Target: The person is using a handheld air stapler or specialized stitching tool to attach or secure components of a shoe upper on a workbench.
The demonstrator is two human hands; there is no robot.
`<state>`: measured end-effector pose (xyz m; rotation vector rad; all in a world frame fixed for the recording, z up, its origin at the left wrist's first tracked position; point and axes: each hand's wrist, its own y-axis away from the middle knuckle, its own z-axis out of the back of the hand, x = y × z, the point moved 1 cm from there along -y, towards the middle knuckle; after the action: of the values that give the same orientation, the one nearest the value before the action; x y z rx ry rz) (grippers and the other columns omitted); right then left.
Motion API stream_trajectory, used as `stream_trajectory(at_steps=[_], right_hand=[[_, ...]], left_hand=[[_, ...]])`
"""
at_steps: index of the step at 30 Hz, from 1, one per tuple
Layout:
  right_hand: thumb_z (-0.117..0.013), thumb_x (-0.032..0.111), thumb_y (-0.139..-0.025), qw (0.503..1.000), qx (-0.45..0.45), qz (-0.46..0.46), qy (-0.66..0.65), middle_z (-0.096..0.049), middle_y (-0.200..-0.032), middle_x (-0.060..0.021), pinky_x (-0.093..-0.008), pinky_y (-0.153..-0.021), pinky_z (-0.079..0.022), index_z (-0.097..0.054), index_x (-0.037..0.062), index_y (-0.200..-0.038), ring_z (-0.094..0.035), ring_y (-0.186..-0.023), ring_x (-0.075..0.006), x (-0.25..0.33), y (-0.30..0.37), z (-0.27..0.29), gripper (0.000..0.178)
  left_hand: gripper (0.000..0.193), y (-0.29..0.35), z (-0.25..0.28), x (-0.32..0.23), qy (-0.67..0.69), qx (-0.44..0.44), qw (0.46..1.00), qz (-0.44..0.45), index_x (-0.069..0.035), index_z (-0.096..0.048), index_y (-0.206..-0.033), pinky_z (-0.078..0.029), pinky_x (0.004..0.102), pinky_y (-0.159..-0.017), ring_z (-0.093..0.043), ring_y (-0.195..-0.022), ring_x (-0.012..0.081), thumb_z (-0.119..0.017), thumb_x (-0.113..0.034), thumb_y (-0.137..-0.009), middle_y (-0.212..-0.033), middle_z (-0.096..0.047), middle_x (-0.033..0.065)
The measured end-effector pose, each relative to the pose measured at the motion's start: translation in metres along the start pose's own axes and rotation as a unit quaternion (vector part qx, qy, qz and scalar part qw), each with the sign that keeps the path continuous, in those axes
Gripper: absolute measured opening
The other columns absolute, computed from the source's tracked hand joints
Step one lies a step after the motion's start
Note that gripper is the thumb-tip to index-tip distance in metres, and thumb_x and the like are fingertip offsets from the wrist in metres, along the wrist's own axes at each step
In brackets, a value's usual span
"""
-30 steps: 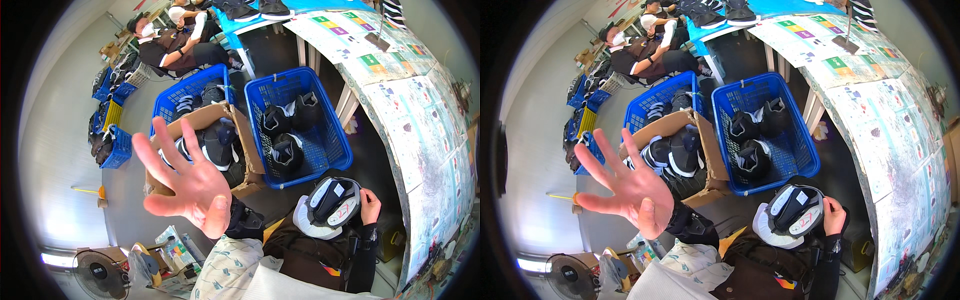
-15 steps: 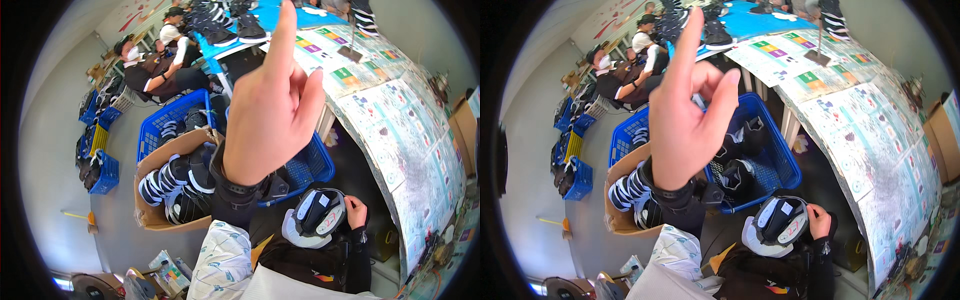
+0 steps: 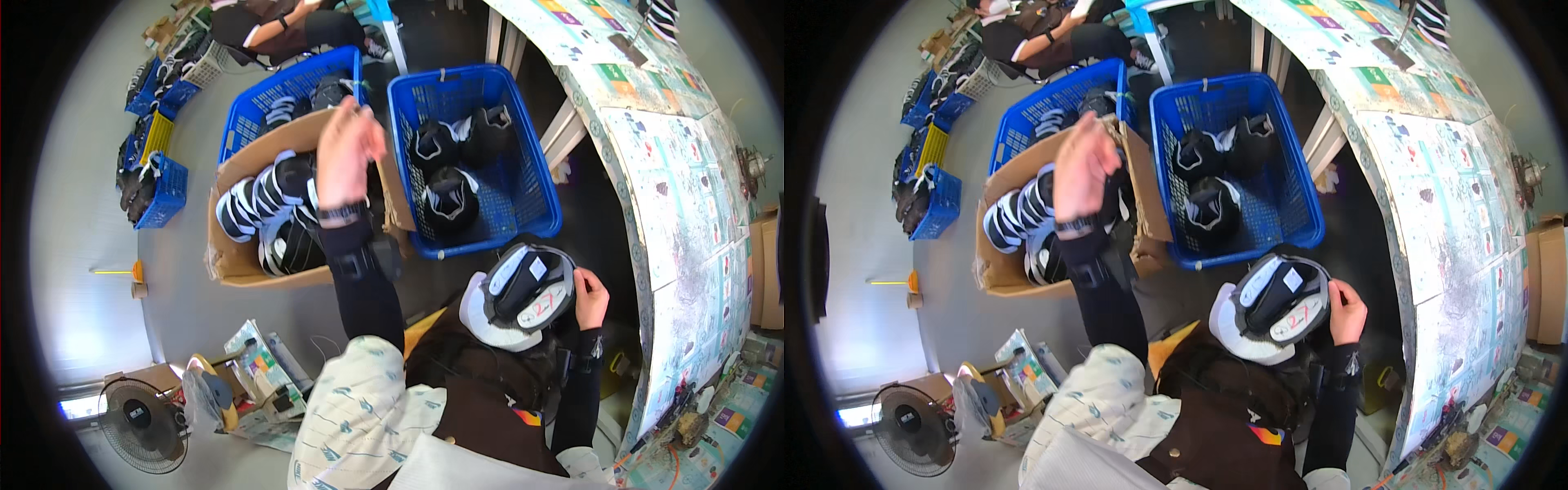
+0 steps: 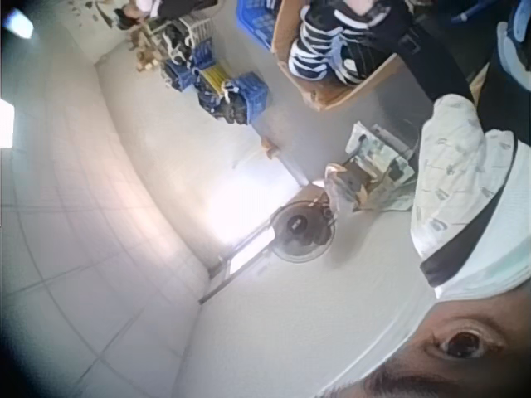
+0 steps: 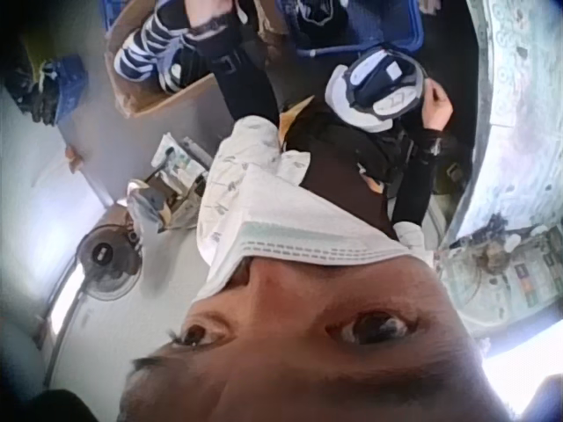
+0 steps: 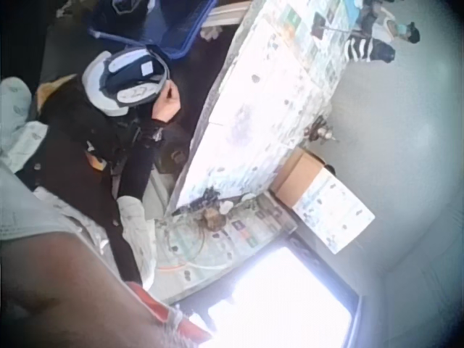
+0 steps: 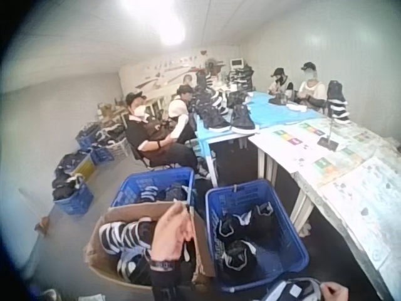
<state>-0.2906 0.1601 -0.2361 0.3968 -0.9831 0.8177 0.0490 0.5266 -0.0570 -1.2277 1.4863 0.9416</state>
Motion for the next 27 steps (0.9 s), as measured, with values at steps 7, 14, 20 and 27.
stream_trajectory(at_steps=[7, 14, 20, 27], right_hand=[[-0.074, 0.012, -0.096, 1.0, -0.013, -0.01, 0.013, -0.077, -0.096, -0.0102, -0.0281, -0.084, -0.054, -0.074, -0.0041, -0.103, -0.07, -0.089, -0.0139, 0.005, -0.003, -0.005, 0.018], [-0.074, 0.012, -0.096, 1.0, -0.023, 0.002, -0.018, -0.076, -0.092, -0.0086, -0.027, -0.081, -0.053, -0.074, -0.0037, -0.103, -0.067, -0.084, -0.0111, 0.002, -0.003, -0.007, 0.017], [-0.074, 0.013, -0.096, 0.999, -0.034, -0.022, -0.021, -0.076, -0.092, -0.0093, -0.0276, -0.08, -0.053, -0.074, -0.0037, -0.103, -0.069, -0.084, -0.0128, -0.001, -0.001, -0.004, 0.019], [-0.072, 0.014, -0.097, 0.999, -0.031, -0.02, -0.027, -0.076, -0.095, -0.0107, -0.0281, -0.081, -0.054, -0.073, -0.0032, -0.106, -0.07, -0.086, -0.0146, -0.003, -0.001, -0.005, 0.02]], left_hand=[[0.062, 0.084, -0.016, -0.081, 0.084, 0.58, 0.752, -0.302, -0.009, -0.051, -0.145, -0.045, 0.0606, -0.103, -0.052, -0.129, 0.0473, -0.067, -0.045, -0.097, -0.144, -0.049, 0.03], [0.078, 0.15, -0.028, -0.163, -0.039, 0.082, 0.686, -0.722, -0.052, -0.035, -0.155, 0.001, 0.0731, -0.122, 0.004, -0.159, 0.04, -0.068, -0.016, -0.094, -0.174, -0.012, 0.0022], [0.075, 0.097, -0.033, -0.082, 0.023, 0.007, 0.87, -0.493, -0.021, -0.036, -0.158, -0.028, 0.0603, -0.119, -0.034, -0.149, 0.0387, -0.066, -0.01, -0.091, -0.161, -0.034, 0.0155], [0.04, 0.091, -0.13, 0.163, -0.314, 0.36, 0.872, -0.105, 0.0, -0.067, -0.123, -0.056, 0.0376, -0.089, -0.07, -0.1, 0.029, -0.078, -0.02, -0.09, -0.112, -0.069, 0.0172]])
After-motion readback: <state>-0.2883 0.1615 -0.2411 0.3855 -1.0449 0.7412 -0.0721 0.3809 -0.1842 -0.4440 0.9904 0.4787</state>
